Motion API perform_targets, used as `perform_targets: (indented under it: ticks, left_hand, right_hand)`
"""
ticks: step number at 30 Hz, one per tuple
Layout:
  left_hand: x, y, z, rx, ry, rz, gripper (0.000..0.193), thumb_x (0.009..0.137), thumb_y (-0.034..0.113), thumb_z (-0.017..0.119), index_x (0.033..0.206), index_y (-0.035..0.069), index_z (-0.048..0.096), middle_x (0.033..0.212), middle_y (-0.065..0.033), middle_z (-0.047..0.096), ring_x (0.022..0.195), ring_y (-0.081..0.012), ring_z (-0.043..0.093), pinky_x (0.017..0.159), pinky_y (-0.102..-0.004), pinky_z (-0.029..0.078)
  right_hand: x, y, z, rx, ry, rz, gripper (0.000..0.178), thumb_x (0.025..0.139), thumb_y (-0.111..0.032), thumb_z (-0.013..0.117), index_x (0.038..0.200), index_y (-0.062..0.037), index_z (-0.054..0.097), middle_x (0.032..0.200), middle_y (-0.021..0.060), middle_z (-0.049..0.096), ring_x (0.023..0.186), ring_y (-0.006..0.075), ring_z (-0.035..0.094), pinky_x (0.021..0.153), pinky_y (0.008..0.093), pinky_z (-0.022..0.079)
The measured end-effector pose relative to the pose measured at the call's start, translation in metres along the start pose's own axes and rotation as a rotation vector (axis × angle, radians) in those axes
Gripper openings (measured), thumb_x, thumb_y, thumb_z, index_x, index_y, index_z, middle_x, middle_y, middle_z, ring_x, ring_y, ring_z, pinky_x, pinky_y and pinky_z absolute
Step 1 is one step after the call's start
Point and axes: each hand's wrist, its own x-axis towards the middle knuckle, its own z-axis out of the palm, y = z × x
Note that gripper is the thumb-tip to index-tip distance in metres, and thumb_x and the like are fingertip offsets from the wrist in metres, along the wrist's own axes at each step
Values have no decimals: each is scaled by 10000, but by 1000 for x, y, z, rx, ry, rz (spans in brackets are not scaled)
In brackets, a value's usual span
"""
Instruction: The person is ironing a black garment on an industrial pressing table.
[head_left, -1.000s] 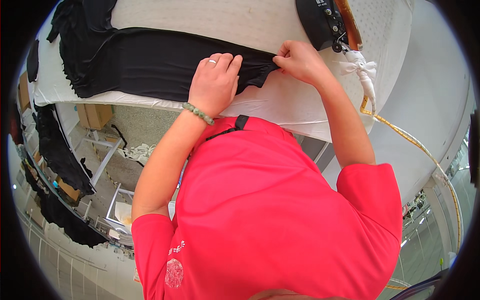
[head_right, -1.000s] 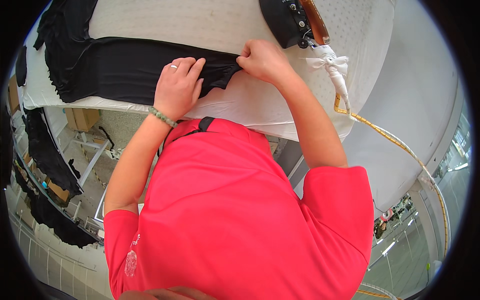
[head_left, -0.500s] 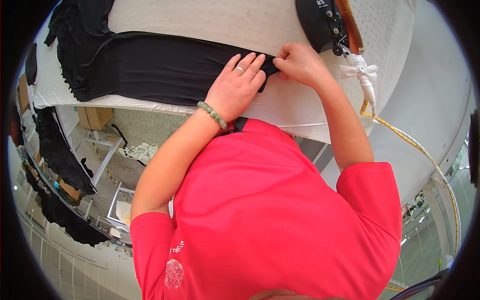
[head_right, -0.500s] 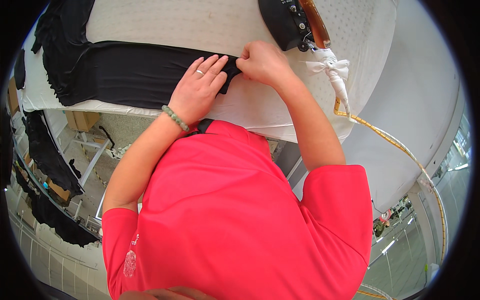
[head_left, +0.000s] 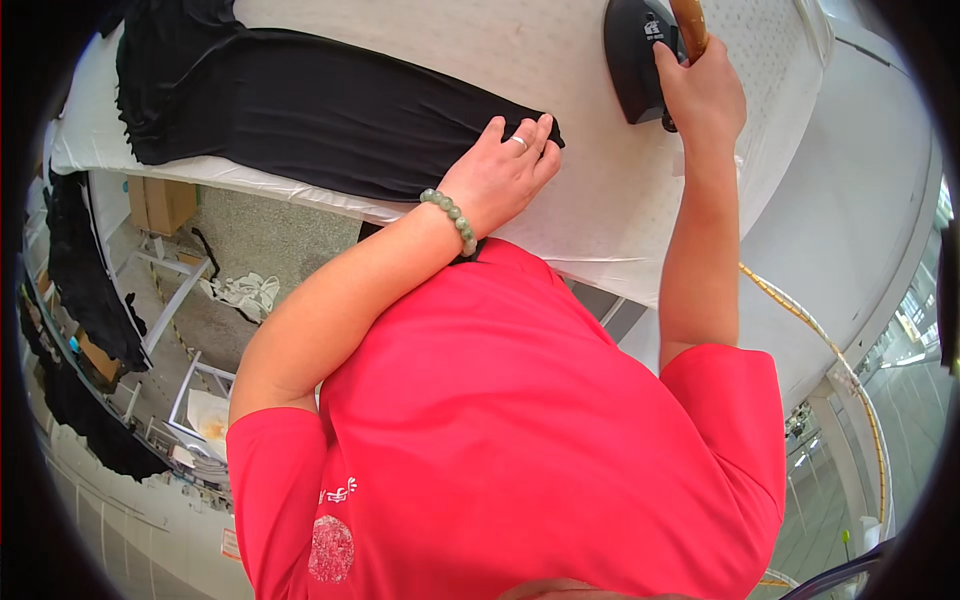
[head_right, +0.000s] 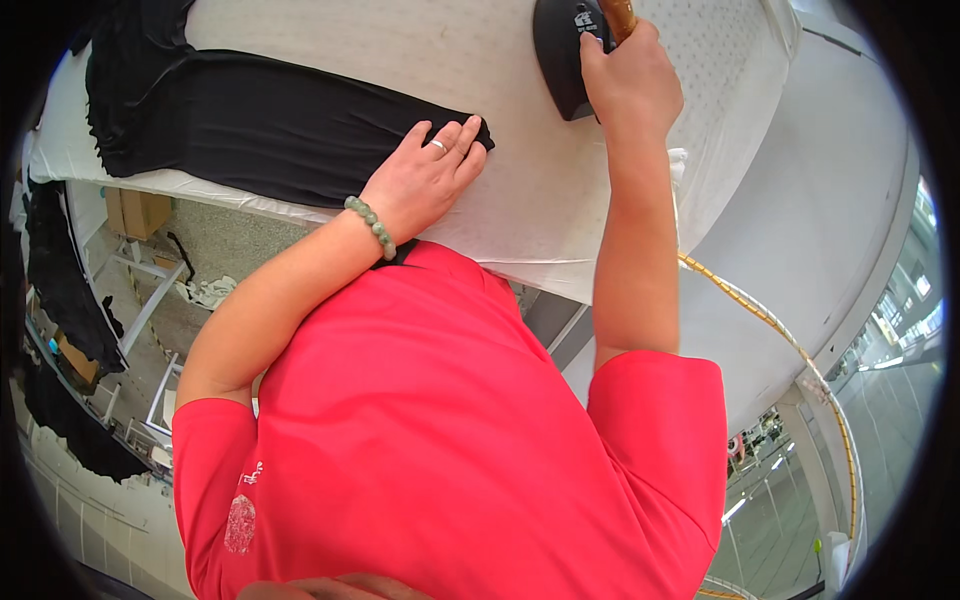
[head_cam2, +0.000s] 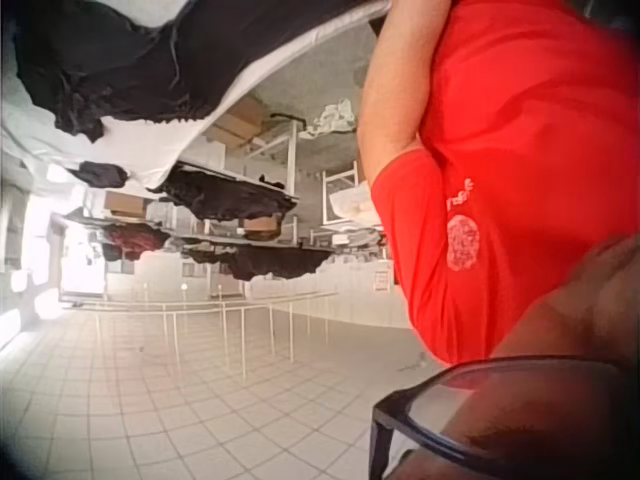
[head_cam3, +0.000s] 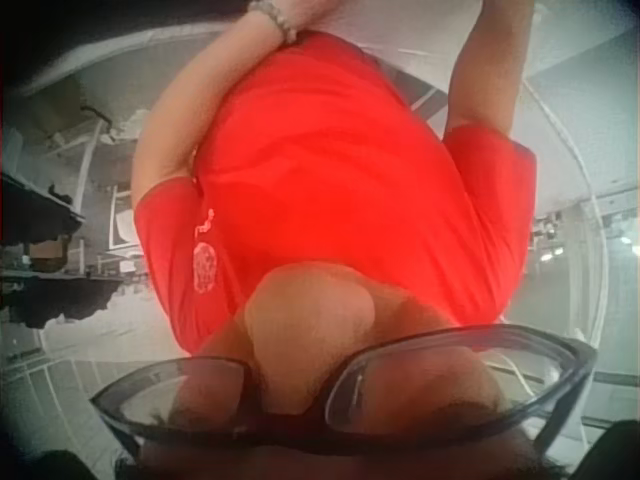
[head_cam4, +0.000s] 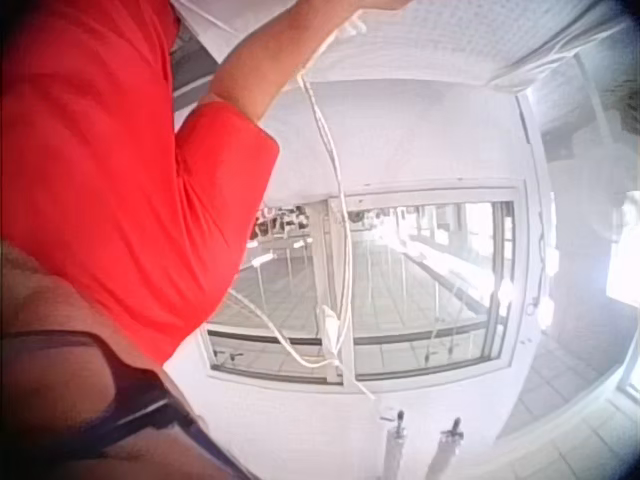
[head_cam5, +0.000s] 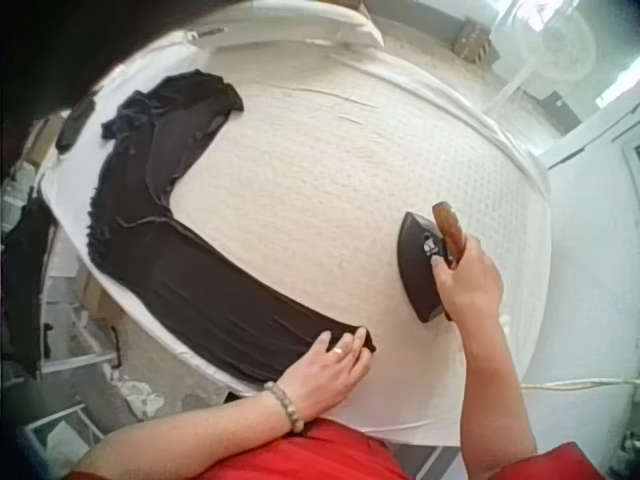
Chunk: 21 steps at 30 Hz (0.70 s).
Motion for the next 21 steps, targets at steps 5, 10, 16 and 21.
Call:
perform_targets:
  ticks: [5, 10, 16, 21]
  left_hand:
    - [-5, 3, 3, 14, 32, 13, 354, 922, 175, 538, 1249, 39, 538, 1449, -183, 526, 1247, -283, 539, 1054, -465, 432]
    - [-13, -5, 10, 44, 95, 46, 391, 920, 212, 542, 1271, 39, 535, 1429, -182, 544, 1217, -291, 551, 1013, -465, 462]
    - [-27, -20, 18, -55, 266, 93, 361, 893, 196, 569, 1225, 55, 555, 1310, -165, 608, 1119, -285, 601, 958, -433, 497]
    - [-70, -127, -13, -87, 288, -49, 257, 839, 85, 581, 1096, 87, 582, 1027, -85, 654, 800, -225, 660, 713, -343, 554]
  right_hand:
    - [-17, -35, 7, 70, 32, -318, 366, 849, -293, 701, 1136, -72, 655, 893, 164, 721, 875, 359, 698, 772, 456, 549]
    - [-19, -50, 14, -41, -203, -938, 516, 826, -278, 725, 1309, -130, 618, 866, 138, 724, 831, 349, 689, 739, 445, 542]
    - [-14, -56, 21, -159, -332, -970, 533, 787, -184, 727, 1305, -134, 611, 852, 147, 715, 796, 372, 678, 712, 469, 539]
    - [-21, -56, 22, -208, -349, -956, 518, 802, -163, 721, 1304, -129, 598, 868, 145, 717, 806, 375, 679, 717, 475, 537]
